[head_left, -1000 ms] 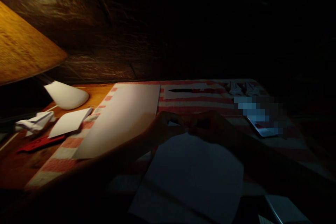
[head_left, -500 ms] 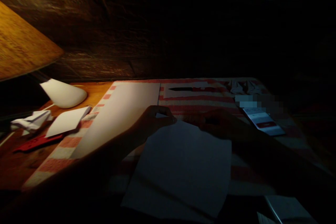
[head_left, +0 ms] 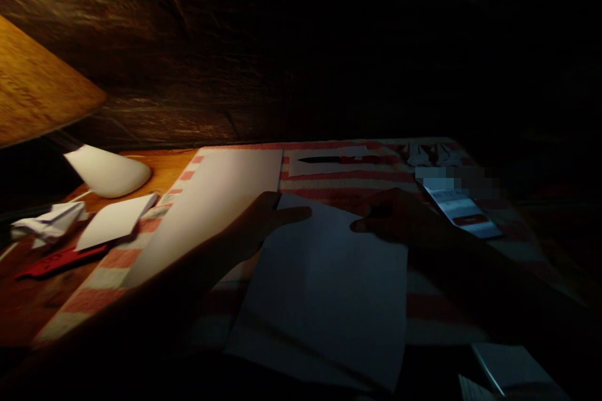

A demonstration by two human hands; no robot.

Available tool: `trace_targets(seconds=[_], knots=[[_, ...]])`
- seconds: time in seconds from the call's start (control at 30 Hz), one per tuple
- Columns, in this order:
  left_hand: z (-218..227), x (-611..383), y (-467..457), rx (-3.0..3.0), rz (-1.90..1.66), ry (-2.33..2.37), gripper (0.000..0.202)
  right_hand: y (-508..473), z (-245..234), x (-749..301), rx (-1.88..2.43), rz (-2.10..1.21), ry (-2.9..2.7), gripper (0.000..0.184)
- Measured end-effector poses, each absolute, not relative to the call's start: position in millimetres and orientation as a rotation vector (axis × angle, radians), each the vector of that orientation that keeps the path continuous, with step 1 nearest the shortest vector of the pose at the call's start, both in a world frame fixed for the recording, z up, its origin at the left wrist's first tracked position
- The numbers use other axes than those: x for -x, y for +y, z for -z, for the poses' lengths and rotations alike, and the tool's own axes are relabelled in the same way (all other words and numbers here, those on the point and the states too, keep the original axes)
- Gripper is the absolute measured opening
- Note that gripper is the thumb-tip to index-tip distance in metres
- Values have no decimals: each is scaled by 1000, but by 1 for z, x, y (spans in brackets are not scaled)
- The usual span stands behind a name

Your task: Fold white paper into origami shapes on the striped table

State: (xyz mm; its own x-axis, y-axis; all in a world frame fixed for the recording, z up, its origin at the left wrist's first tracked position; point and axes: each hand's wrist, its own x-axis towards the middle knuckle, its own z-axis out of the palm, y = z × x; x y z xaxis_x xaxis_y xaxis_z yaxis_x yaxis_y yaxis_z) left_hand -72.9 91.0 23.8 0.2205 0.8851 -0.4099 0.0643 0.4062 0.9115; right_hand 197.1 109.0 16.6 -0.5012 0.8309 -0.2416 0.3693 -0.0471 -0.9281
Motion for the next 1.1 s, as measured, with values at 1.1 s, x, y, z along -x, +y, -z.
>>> trace_targets(seconds=[1.1], knots=[[-24,77,93,-1375,-634,1410,25,113,-18,-206,1286,-1693,-1795,23]])
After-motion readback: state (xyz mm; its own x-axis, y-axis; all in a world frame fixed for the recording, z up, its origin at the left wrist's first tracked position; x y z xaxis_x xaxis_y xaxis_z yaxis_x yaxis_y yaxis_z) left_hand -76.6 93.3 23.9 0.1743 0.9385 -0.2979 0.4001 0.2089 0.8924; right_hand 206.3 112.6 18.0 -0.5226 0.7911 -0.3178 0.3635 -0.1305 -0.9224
